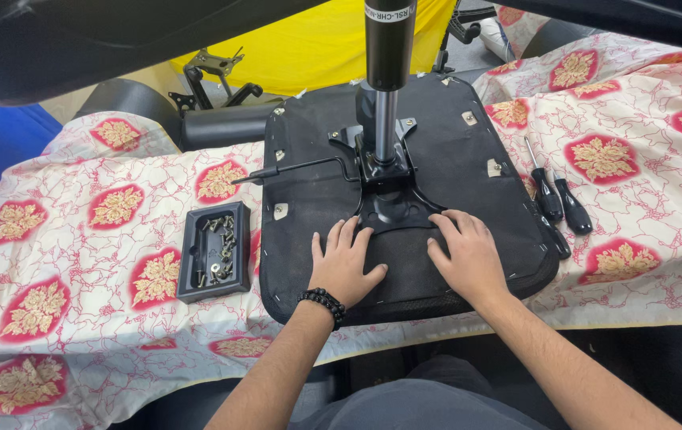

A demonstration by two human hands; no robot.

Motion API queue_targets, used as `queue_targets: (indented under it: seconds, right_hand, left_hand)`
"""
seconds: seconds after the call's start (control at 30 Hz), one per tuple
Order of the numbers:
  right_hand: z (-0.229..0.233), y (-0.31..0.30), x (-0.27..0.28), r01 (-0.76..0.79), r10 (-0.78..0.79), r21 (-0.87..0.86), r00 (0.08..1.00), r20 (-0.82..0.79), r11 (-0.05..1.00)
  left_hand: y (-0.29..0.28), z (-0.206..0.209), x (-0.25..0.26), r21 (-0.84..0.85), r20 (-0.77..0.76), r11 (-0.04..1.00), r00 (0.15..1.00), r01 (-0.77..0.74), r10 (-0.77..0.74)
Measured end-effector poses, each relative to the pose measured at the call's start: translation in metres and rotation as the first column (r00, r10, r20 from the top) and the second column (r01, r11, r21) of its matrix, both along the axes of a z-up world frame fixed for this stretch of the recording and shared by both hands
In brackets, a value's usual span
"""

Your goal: The person uses a screwdriver to tighten screws on the underside of an office chair base, securing the mounting plate to the seat. They then use a T-handle Allen wrench to tighten additional bolts on the central column.

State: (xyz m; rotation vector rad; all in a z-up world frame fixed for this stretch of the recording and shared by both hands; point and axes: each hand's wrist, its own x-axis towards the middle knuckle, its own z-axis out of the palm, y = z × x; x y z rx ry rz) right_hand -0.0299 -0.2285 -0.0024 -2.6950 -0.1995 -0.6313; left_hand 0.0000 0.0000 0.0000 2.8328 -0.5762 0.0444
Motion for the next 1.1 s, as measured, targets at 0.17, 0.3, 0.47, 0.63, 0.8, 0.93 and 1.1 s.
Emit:
queue_targets:
  seconds: [0.17,0.3,0.47,0.63,0.8,0.93,1.1]
  right_hand:
    - [0.004,0.000,-0.006,-0.022,0.022,0.007,0.999,0.032,1.000]
    - [0.005,0.002,-0.008,-0.022,0.022,0.003,0.999,0.039,1.000]
    - [0.008,0.002,-0.010,-0.023,0.023,0.003,0.998,0.056,1.000]
    - [0.011,-0.011,-0.007,0.035,-0.034,-0.033,0.999,0.018,0.999]
    - [0.004,-0.045,0.003,0.181,-0.183,-0.031,0.981,-0.068,0.983]
    - [-0.011,-0.096,0.017,0.430,-0.426,0.025,0.900,-0.091,0.903]
    - [-0.044,-0.157,0.052,0.413,-0.403,0.094,0.909,-0.110,0.906]
  left_hand:
    - [0.001,0.000,-0.007,-0.037,0.004,0.999,1.000,-0.004,0.004]
    - [0.003,0.000,-0.010,-0.060,0.021,0.998,1.000,0.009,-0.008]
    - [0.005,0.000,-0.011,-0.055,0.020,0.998,1.000,0.009,-0.008]
    - [0.006,0.001,-0.013,-0.095,0.049,0.995,0.999,0.010,-0.006]
    - [0.005,0.004,-0.018,-0.144,0.043,0.990,0.999,0.012,-0.006]
    - [0.007,0.006,-0.022,-0.146,0.075,0.988,0.996,0.060,-0.049]
    - [0.004,0.009,-0.016,-0.152,0.090,0.987,0.995,0.050,-0.037]
